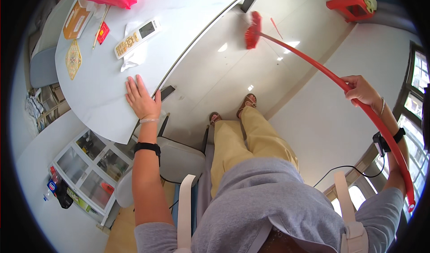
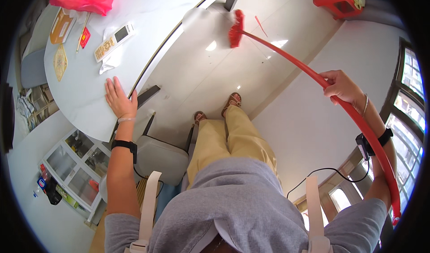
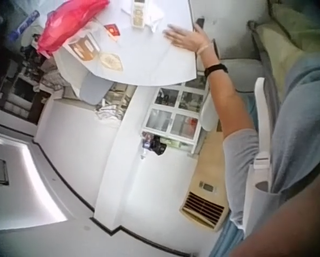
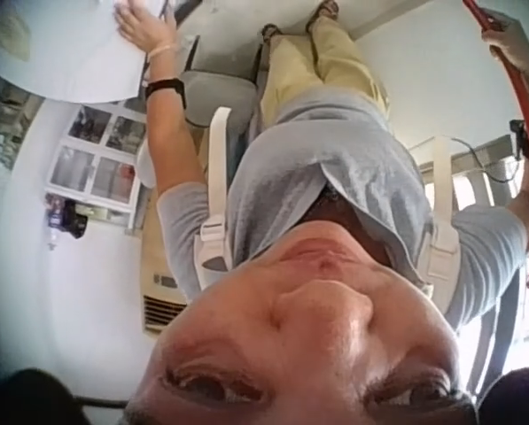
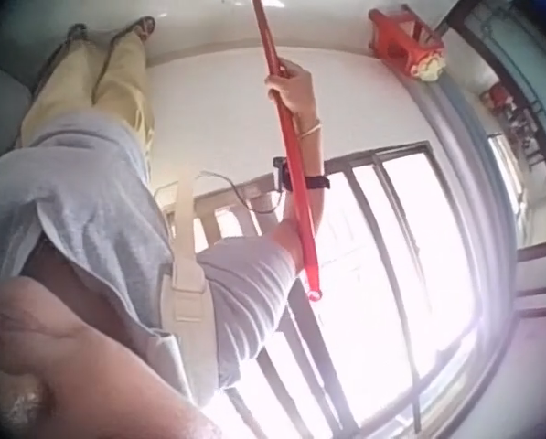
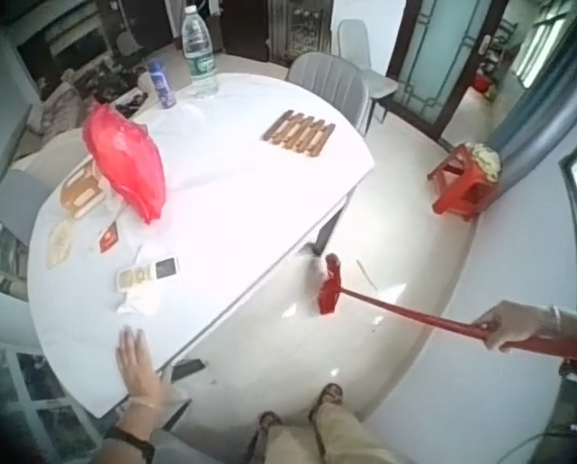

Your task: The person is sweeping the floor with a broom, moving chairs and clearing space as they go.

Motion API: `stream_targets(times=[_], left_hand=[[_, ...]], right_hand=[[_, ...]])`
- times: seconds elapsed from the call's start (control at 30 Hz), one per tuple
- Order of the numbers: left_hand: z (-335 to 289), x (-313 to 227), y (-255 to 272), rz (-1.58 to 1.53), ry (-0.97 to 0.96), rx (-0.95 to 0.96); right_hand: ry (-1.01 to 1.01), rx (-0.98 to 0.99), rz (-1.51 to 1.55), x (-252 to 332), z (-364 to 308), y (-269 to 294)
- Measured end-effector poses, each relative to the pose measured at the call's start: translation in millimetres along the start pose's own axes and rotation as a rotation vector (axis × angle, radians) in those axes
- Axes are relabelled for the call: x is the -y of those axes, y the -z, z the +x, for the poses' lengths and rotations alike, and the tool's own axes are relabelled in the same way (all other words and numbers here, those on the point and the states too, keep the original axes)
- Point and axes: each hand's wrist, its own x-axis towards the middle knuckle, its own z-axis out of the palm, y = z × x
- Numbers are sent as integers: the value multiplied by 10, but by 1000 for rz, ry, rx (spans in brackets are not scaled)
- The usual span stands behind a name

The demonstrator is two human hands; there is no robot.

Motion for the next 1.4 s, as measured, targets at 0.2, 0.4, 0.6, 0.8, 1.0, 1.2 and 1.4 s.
stream_targets(times=[0.2,0.4,0.6,0.8,1.0,1.2,1.4], left_hand=[[13,26,61,30,-6,18],[61,-54,34,24,-38,22],[38,-23,27,33,-77,5],[55,-53,-17,60,-174,-36],[71,-70,-176,3,-156,-45],[29,17,-125,-2,-136,-27],[22,62,-157,-30,-163,14]], right_hand=[[212,51,104,187,449,-468],[200,22,648,-213,1108,-1239],[180,28,897,-289,1483,-1732],[330,99,933,-228,2040,-1994],[321,61,1039,-454,2617,-2188],[276,71,1207,-1496,1720,-2658],[137,57,1137,-1451,874,-2326]])
